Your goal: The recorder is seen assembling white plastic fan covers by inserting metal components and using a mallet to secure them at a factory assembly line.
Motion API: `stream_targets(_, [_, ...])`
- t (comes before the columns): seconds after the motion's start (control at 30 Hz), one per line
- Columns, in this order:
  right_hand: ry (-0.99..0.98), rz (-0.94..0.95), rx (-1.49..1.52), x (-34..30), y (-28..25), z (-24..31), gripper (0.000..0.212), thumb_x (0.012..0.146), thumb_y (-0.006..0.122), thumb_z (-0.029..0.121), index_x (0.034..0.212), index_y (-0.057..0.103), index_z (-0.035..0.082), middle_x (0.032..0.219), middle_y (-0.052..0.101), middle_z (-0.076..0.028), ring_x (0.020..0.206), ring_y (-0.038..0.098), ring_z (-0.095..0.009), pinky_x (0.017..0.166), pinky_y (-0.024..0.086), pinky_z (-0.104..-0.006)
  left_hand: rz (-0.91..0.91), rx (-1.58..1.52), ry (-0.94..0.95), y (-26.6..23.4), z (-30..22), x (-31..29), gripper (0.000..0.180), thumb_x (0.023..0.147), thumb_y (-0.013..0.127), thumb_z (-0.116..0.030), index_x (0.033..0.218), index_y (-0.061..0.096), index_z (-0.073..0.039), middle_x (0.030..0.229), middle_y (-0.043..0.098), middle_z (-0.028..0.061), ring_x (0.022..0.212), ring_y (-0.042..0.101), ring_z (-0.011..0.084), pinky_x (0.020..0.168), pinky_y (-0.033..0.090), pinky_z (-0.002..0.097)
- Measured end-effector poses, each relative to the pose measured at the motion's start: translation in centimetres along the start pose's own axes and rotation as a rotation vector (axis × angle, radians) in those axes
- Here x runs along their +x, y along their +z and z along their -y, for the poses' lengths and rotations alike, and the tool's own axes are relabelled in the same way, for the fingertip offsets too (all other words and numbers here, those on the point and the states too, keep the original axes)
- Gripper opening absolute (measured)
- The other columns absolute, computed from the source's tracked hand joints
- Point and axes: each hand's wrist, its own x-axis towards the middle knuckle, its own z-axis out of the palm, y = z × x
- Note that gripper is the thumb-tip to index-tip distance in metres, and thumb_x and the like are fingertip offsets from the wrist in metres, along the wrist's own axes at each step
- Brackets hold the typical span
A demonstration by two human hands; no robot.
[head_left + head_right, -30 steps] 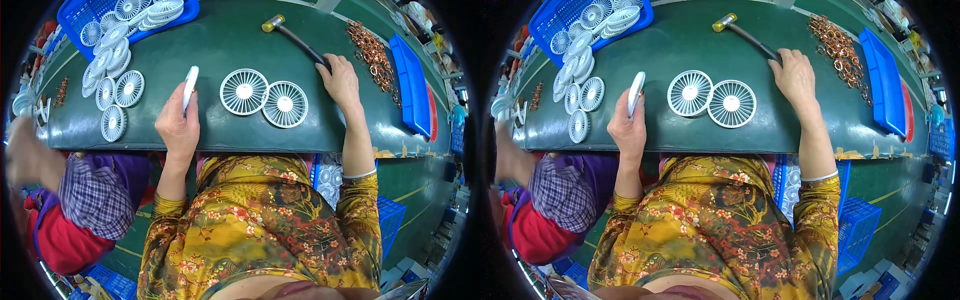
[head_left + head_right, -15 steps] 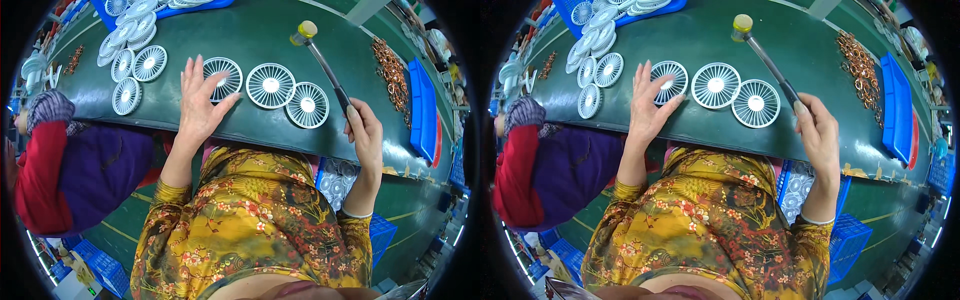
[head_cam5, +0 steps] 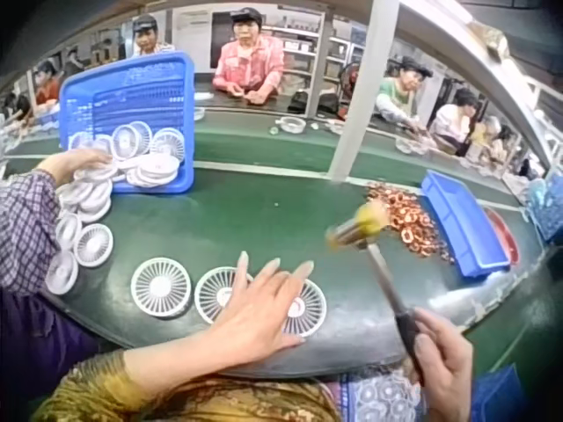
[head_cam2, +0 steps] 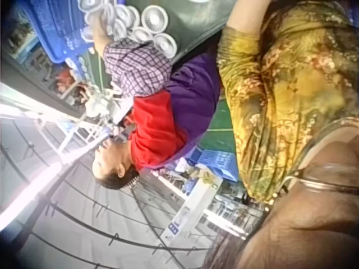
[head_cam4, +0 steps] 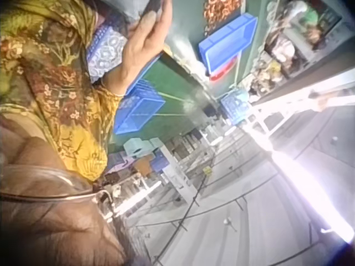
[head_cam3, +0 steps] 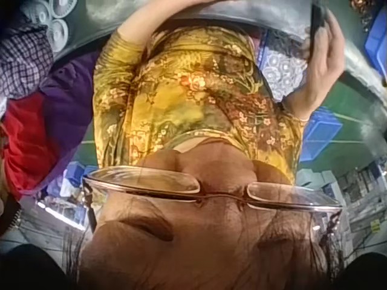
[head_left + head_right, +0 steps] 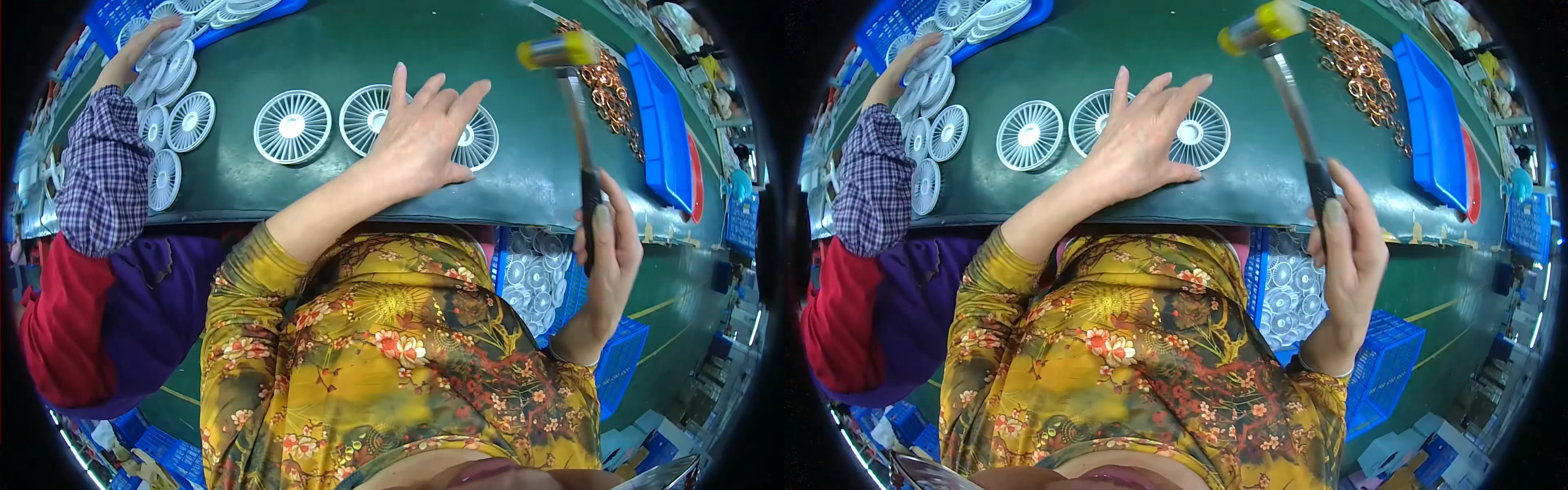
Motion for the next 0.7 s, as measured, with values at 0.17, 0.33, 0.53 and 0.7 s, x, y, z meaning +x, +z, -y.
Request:
stream_targets(0.17, [-0.107, -0.018, -0.026, -3.4, -1.4, -2.5, 0.038, 0.097, 0.048, 0.008, 0.135, 0.051, 0.004, 0.082, 0.061, -0.002, 0.060, 0.048, -0.003, 0.052, 0.038, -0.0176, 0.083, -0.107, -0.099, -0.2, -0.4, 0.5, 0.103, 0.064, 0.084, -0.031, 0.144, 0.023, -0.009, 0.132, 0.051, 0.0208, 0.126, 0.047, 0.0341, 0.113, 0.013, 0.0612])
stream_targets(0.33, [-0.044, 0.156, -0.462, -2.1, -1.2, -4.7, 0.035, 0.094, 0.052, 0.004, 0.129, 0.056, 0.003, 0.075, 0.061, -0.008, 0.063, 0.053, -0.010, 0.060, 0.046, -0.0260, 0.079, -0.135, -0.133, 0.4, 0.2, 1.2, 0.107, 0.062, 0.084, -0.033, 0.145, 0.022, -0.007, 0.128, 0.054, 0.0216, 0.124, 0.049, 0.0352, 0.113, 0.012, 0.0597])
stream_targets(0.53, [-0.609, 0.072, -0.555, -0.9, 0.0, -5.6, 0.038, 0.094, 0.052, 0.005, 0.131, 0.053, 0.005, 0.085, 0.069, -0.015, 0.067, 0.067, -0.028, 0.059, 0.051, -0.0380, 0.091, -0.175, -0.161, 0.0, -0.4, 0.4, 0.112, 0.061, 0.085, -0.035, 0.147, 0.018, -0.007, 0.130, 0.053, 0.0221, 0.128, 0.045, 0.0365, 0.114, 0.010, 0.0588])
stream_targets(0.7, [-0.335, 0.099, -0.598, -0.3, 0.1, -6.9, 0.038, 0.091, 0.055, 0.004, 0.129, 0.056, 0.008, 0.084, 0.066, -0.022, 0.067, 0.065, -0.033, 0.062, 0.051, -0.0394, -0.101, 0.128, -0.036, -1.4, 1.7, -1.9, 0.113, 0.061, 0.084, -0.040, 0.149, 0.019, -0.012, 0.138, 0.043, 0.0260, 0.137, 0.029, 0.0434, 0.111, 0.010, 0.0636])
